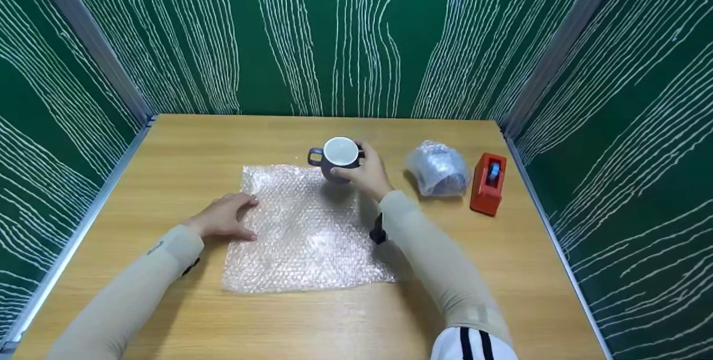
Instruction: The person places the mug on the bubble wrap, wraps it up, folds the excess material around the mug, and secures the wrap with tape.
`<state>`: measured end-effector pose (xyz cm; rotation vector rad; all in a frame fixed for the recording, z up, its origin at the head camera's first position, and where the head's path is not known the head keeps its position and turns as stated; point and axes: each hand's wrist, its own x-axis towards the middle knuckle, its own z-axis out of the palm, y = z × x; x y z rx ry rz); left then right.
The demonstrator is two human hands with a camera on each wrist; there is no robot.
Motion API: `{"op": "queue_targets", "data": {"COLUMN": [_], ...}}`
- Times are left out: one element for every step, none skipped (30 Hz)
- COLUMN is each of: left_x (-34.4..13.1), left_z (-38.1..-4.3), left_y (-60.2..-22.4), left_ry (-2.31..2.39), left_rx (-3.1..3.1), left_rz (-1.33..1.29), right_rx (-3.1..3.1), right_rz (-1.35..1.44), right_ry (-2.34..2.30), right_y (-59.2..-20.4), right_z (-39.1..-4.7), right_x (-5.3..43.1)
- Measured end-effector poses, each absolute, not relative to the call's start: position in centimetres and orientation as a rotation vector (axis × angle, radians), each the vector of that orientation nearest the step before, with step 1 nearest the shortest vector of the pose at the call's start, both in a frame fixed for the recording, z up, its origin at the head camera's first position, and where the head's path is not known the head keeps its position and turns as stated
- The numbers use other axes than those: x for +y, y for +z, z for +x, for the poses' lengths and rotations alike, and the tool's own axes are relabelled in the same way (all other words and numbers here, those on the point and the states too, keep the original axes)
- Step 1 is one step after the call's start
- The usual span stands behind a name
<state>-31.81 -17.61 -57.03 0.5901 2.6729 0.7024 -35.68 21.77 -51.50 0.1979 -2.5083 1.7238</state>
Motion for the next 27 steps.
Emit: {"op": "queue_targets", "data": {"left_x": [-17.6,-17.6,-17.6,-17.6,-17.6,-17.6,-17.6,-17.6,-17.6,-17.7,-17.7,-17.7,-17.8,-17.8,-17.8,-17.8,-17.8,-17.7,-17.7,-17.7,-17.6,-17.6,-17.6,-17.5,-17.5,-17.5,-17.4], "left_z": [-31.8,-31.8,-31.8,-31.8,-31.7,-31.7,-31.7,-31.7,-31.7,-31.7,-31.6,-31.6,-31.6,-31.6,-31.6,-31.6,-31.6,-31.6,-31.6,-31.6,-31.6,-31.6,-31.6,-31.6,-31.6,-31.7,-31.7], "left_y": [-57.0,-57.0,-57.0,-57.0,-57.0,-57.0,-57.0,-57.0,-57.0,-57.0,-57.0,-57.0,-57.1,-57.1,-57.1,-57.1,-57.2,-57.1,-57.1,-57.1,-57.1,-57.0,-57.0,-57.0,-56.9,-56.9,-56.9], "left_ry": [0.701,0.700,0.699,0.694,0.696,0.696,0.701,0.701,0.699,0.695,0.694,0.690,0.686,0.678,0.673,0.671,0.672,0.673,0.673,0.672,0.673,0.676,0.682,0.684,0.684,0.684,0.684], "left_rx": [2.675,2.677,2.680,2.686,2.688,2.690,2.691,2.692,2.693,2.694,2.692,2.693,2.694,2.695,2.696,2.697,2.697,2.697,2.696,2.697,2.697,2.694,2.690,2.686,2.685,2.686,2.683], "left_rz": [0.593,0.595,0.596,0.602,0.603,0.603,0.604,0.602,0.600,0.598,0.592,0.590,0.589,0.589,0.589,0.589,0.588,0.587,0.584,0.583,0.580,0.579,0.580,0.579,0.584,0.591,0.592], "right_rx": [-2.506,-2.504,-2.505,-2.503,-2.504,-2.507,-2.511,-2.520,-2.527,-2.538,-2.554,-2.565,-2.579,-2.589,-2.593,-2.597,-2.597,-2.596,-2.597,-2.597,-2.595,-2.595,-2.597,-2.600,-2.605,-2.610,-2.616], "right_rz": [0.206,0.215,0.225,0.237,0.247,0.258,0.266,0.272,0.281,0.288,0.295,0.305,0.314,0.326,0.347,0.365,0.383,0.399,0.415,0.430,0.450,0.457,0.461,0.468,0.476,0.479,0.485], "right_ry": [1.733,1.738,1.739,1.743,1.745,1.744,1.743,1.740,1.743,1.744,1.738,1.738,1.737,1.739,1.741,1.743,1.744,1.754,1.757,1.761,1.763,1.767,1.778,1.785,1.786,1.793,1.794], "right_y": [-51.6,-51.7,-51.8,-51.9,-52.0,-52.1,-52.3,-52.4,-52.5,-52.7,-52.8,-53.0,-53.2,-53.4,-53.6,-53.8,-54.0,-54.2,-54.4,-54.5,-54.8,-55.0,-55.2,-55.4,-55.7,-55.8,-56.0], "right_z": [-35.4,-35.2,-35.0,-34.8,-34.5,-34.3,-34.0,-33.8,-33.5,-33.3,-33.0,-32.8,-32.5,-32.3,-32.0,-31.8,-31.6,-31.3,-31.1,-30.9,-30.7,-30.5,-30.3,-30.2,-30.1,-30.0,-29.9], "right_x": [21.6,21.3,21.1,20.9,20.7,20.5,20.3,20.1,19.9,19.7,19.5,19.4,19.2,19.0,18.9,18.7,18.6,18.5,18.3,18.2,18.2,18.1,18.0,17.9,17.9,17.9,17.9]}}
